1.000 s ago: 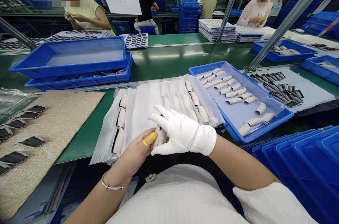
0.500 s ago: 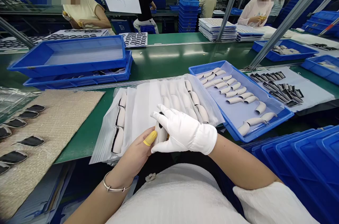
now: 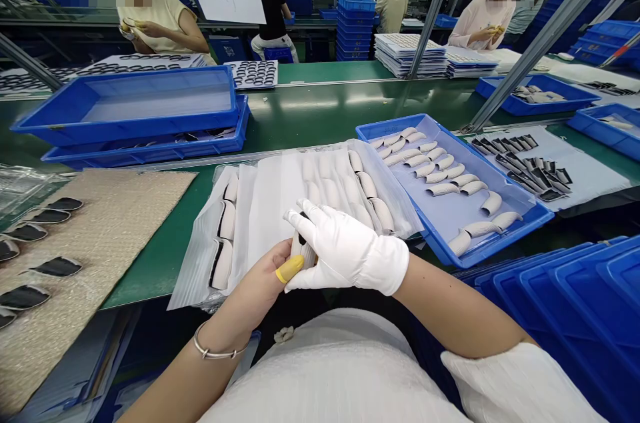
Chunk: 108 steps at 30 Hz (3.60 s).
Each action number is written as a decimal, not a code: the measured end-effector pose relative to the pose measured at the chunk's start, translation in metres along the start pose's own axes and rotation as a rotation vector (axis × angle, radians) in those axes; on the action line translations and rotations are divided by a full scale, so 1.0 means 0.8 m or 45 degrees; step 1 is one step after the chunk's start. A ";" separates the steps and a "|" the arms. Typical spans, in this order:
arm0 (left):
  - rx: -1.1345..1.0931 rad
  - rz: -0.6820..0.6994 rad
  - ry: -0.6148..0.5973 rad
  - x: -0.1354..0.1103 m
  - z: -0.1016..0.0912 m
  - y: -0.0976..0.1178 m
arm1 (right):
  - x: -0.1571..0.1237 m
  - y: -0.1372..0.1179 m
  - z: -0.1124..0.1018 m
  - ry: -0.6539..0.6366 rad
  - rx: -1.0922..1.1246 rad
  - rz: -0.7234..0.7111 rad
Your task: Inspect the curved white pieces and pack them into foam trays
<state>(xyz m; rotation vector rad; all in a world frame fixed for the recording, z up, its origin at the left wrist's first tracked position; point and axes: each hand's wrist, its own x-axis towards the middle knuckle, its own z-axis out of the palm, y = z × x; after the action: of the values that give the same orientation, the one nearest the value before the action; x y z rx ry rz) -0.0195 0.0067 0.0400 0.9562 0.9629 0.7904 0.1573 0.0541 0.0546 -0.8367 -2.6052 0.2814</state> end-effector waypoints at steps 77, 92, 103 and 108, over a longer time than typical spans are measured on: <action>-0.473 0.064 -0.096 -0.003 0.000 -0.038 | 0.004 0.009 0.011 0.426 1.393 0.803; -0.162 0.164 0.139 0.004 -0.003 -0.037 | 0.003 0.005 -0.004 0.255 1.043 0.783; -0.040 0.189 0.257 -0.001 0.002 -0.031 | 0.011 0.009 -0.001 0.221 0.785 0.581; -0.526 -0.016 -0.011 0.001 0.000 -0.033 | 0.008 0.018 0.021 0.364 1.610 0.724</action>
<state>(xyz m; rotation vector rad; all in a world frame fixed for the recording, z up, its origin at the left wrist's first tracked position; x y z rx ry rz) -0.0158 -0.0023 0.0151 0.5934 0.7572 0.9300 0.1526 0.0682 0.0374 -0.9280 -1.3667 1.5749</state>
